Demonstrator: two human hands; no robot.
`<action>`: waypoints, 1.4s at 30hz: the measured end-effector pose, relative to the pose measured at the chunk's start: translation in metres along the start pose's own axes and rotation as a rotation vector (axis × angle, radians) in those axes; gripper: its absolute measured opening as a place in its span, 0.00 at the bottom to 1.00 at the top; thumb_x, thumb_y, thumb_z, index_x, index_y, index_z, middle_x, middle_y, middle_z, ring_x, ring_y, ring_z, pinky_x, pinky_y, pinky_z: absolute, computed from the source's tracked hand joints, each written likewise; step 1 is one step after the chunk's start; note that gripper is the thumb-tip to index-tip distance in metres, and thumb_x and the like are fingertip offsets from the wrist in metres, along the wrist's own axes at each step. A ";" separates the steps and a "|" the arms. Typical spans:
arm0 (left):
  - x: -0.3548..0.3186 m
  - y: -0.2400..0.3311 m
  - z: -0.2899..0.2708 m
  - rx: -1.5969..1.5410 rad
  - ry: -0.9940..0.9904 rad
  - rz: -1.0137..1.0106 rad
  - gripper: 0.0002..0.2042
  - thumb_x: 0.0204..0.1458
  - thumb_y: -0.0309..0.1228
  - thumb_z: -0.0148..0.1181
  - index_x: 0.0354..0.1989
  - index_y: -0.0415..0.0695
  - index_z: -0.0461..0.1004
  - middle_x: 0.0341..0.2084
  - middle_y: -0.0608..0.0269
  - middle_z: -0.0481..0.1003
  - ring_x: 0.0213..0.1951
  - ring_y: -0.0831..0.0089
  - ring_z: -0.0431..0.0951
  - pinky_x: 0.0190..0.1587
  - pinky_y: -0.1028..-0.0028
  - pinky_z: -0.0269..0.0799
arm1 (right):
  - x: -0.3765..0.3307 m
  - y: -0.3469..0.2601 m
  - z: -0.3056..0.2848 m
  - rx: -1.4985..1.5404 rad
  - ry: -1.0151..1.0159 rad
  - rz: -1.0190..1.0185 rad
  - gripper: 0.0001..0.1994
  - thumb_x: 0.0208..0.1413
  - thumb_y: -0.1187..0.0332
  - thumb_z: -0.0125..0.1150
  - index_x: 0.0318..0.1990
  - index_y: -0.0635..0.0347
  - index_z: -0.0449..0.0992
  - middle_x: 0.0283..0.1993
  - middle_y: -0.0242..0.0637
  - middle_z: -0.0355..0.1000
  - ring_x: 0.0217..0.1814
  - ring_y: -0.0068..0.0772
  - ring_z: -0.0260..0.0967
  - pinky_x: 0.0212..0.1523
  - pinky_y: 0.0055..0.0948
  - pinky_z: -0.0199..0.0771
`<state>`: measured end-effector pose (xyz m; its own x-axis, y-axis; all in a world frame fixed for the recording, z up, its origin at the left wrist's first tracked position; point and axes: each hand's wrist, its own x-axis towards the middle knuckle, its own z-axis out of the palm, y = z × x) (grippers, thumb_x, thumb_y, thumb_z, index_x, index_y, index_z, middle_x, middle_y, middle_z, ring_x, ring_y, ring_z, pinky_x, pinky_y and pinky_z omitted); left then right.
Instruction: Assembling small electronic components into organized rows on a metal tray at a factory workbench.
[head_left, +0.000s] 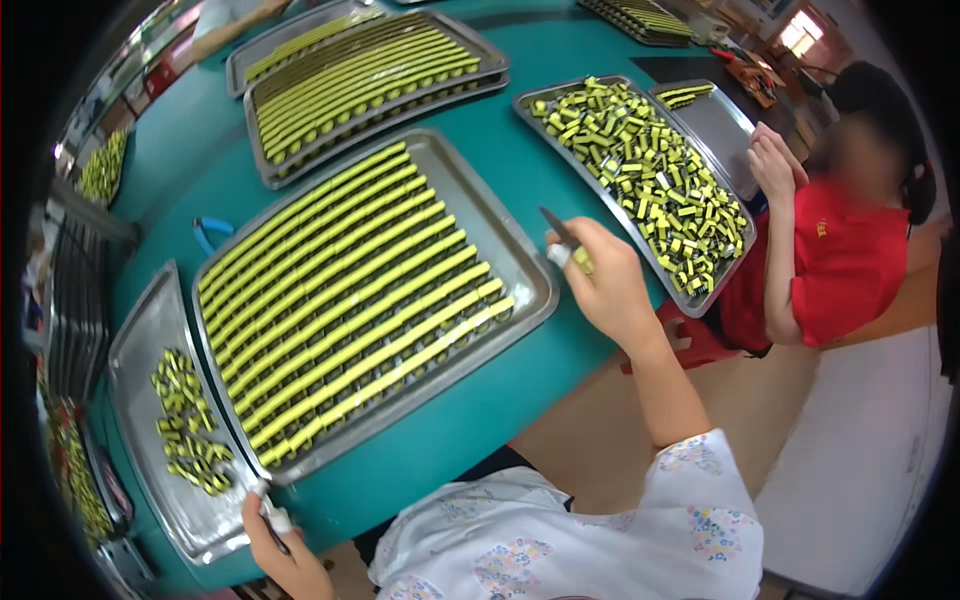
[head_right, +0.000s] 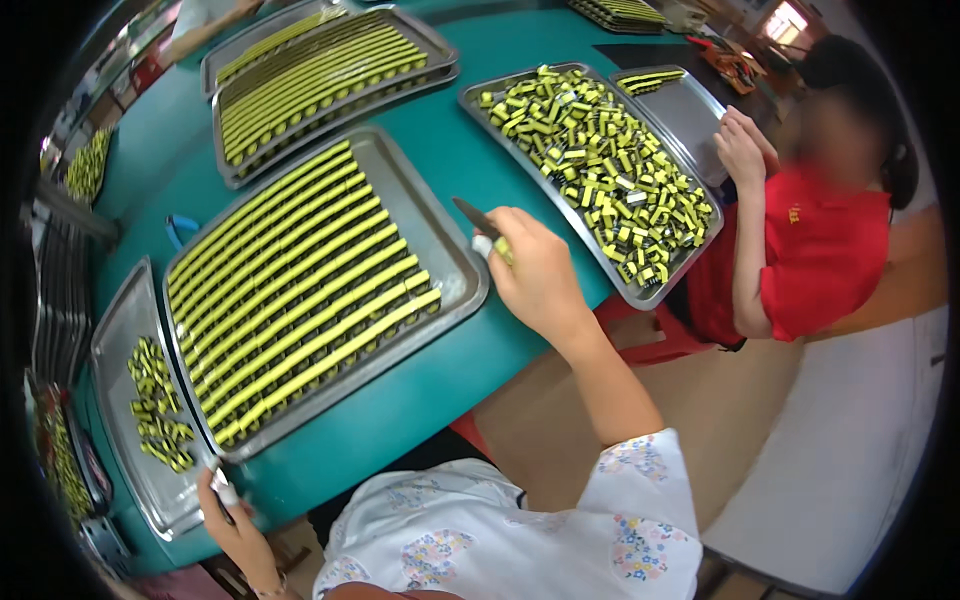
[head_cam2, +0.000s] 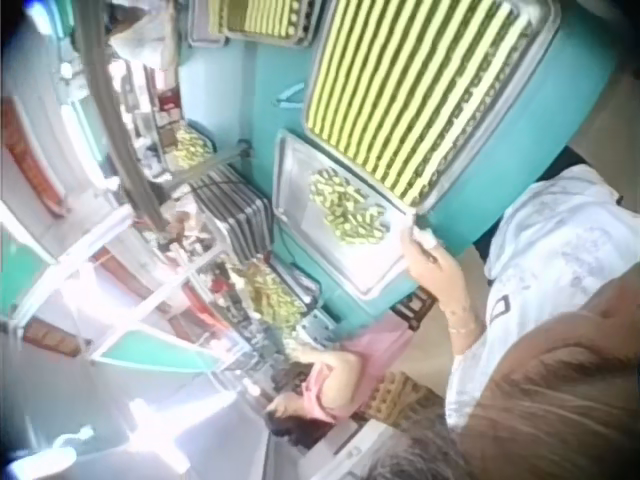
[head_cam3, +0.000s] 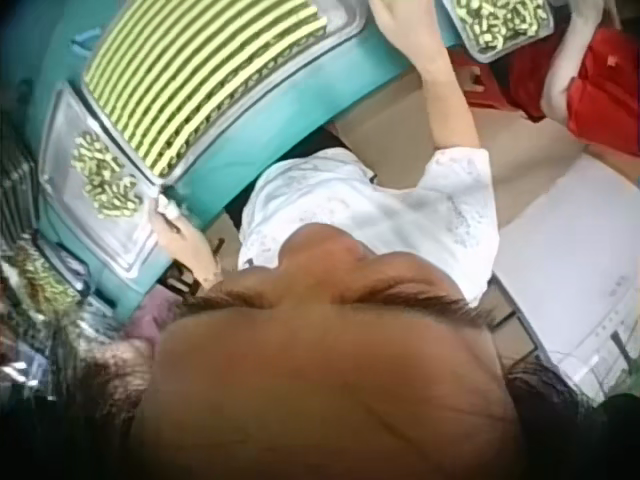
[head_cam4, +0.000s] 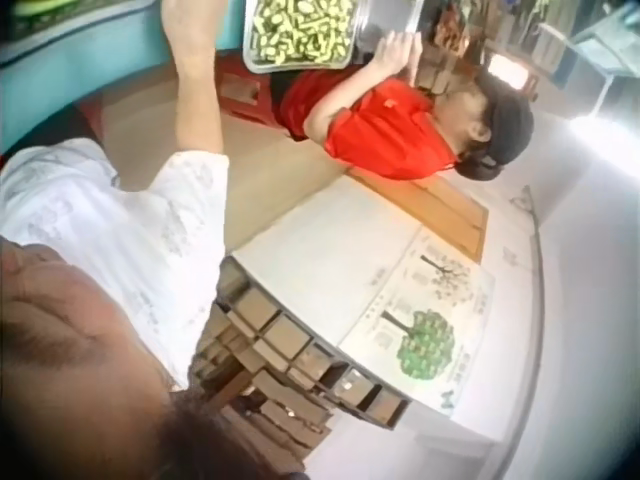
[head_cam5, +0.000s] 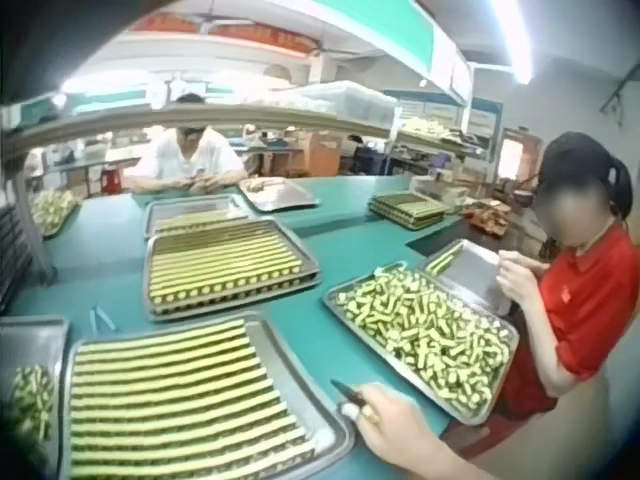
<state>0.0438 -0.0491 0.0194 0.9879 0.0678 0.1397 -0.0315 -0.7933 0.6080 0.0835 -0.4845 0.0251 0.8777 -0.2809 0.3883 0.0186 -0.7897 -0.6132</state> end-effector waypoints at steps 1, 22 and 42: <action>0.002 0.001 -0.004 -0.008 0.008 0.026 0.14 0.59 0.27 0.43 0.52 0.37 0.65 0.38 0.60 0.74 0.22 0.84 0.64 0.22 0.82 0.62 | 0.009 0.000 -0.002 0.018 -0.056 0.006 0.10 0.47 0.81 0.54 0.39 0.67 0.70 0.37 0.46 0.72 0.42 0.46 0.72 0.41 0.33 0.70; 0.038 0.068 -0.047 -0.616 -0.404 -0.654 0.20 0.61 0.38 0.45 0.57 0.39 0.62 0.49 0.58 0.70 0.25 0.76 0.72 0.27 0.77 0.72 | 0.040 0.011 0.018 0.003 -0.383 0.129 0.24 0.47 0.70 0.55 0.54 0.61 0.64 0.44 0.53 0.71 0.44 0.54 0.70 0.44 0.43 0.69; 0.140 0.047 -0.015 -0.199 -0.552 -0.118 0.23 0.55 0.18 0.43 0.62 0.38 0.55 0.45 0.56 0.71 0.32 0.77 0.72 0.35 0.78 0.72 | -0.017 0.000 -0.012 0.099 -0.075 0.437 0.21 0.42 0.80 0.54 0.48 0.70 0.69 0.37 0.41 0.73 0.39 0.26 0.69 0.43 0.25 0.68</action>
<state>0.1781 -0.0676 0.0791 0.9175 -0.2185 -0.3322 0.1079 -0.6674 0.7369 0.0627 -0.4860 0.0263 0.8458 -0.5327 0.0296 -0.3186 -0.5488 -0.7728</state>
